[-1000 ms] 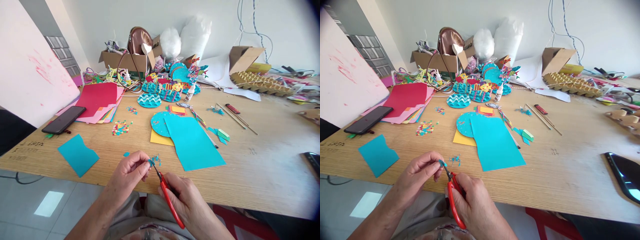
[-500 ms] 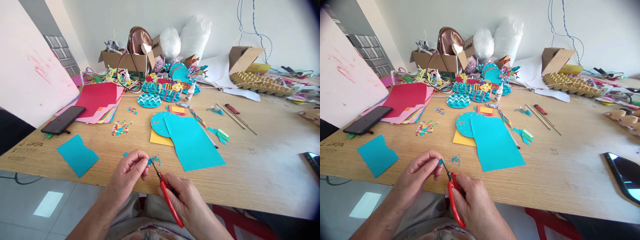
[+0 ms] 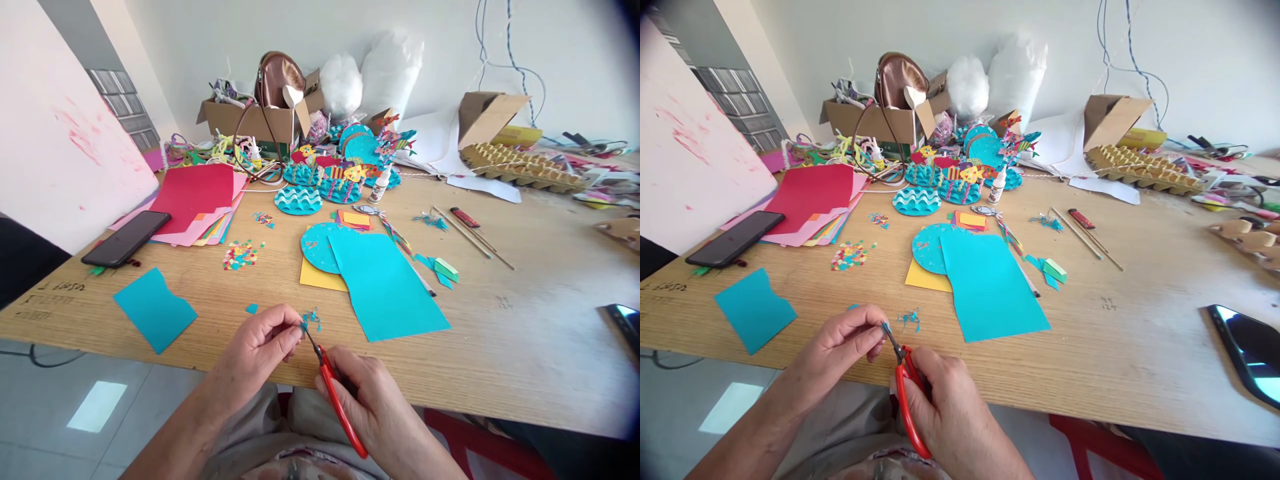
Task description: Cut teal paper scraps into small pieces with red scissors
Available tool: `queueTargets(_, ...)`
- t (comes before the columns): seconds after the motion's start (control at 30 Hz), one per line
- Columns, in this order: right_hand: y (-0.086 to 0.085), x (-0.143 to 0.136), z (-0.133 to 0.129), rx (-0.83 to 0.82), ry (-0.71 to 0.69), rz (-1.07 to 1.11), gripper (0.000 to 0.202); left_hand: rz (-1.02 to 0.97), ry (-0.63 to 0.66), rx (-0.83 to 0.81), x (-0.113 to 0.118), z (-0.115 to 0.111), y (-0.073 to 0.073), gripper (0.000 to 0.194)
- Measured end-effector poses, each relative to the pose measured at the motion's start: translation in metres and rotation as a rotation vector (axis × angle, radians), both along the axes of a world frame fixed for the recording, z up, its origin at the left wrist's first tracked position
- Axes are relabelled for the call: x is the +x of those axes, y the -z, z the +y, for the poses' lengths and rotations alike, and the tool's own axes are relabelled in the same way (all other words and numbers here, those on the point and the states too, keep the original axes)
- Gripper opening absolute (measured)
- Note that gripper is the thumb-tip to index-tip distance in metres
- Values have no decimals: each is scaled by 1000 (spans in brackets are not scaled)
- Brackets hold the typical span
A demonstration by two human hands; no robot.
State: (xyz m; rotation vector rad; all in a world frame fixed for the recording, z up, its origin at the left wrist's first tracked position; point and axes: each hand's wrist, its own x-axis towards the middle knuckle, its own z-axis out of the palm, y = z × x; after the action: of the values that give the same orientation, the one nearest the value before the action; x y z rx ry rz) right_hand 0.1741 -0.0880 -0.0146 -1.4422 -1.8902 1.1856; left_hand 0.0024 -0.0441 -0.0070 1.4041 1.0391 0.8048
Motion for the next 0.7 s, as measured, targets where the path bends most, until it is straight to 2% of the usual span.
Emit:
queueTargets(0.17, 1, 1, 0, 11, 3, 12, 30, 36, 32, 2, -2, 3, -3, 17)
queueTargets(0.5, 0, 3, 1, 27, -4, -9, 32, 56, 17, 3, -4, 4, 2, 19)
queueTargets(0.7, 1, 3, 0, -6, -6, -4, 30, 48, 13, 19, -4, 4, -1, 20)
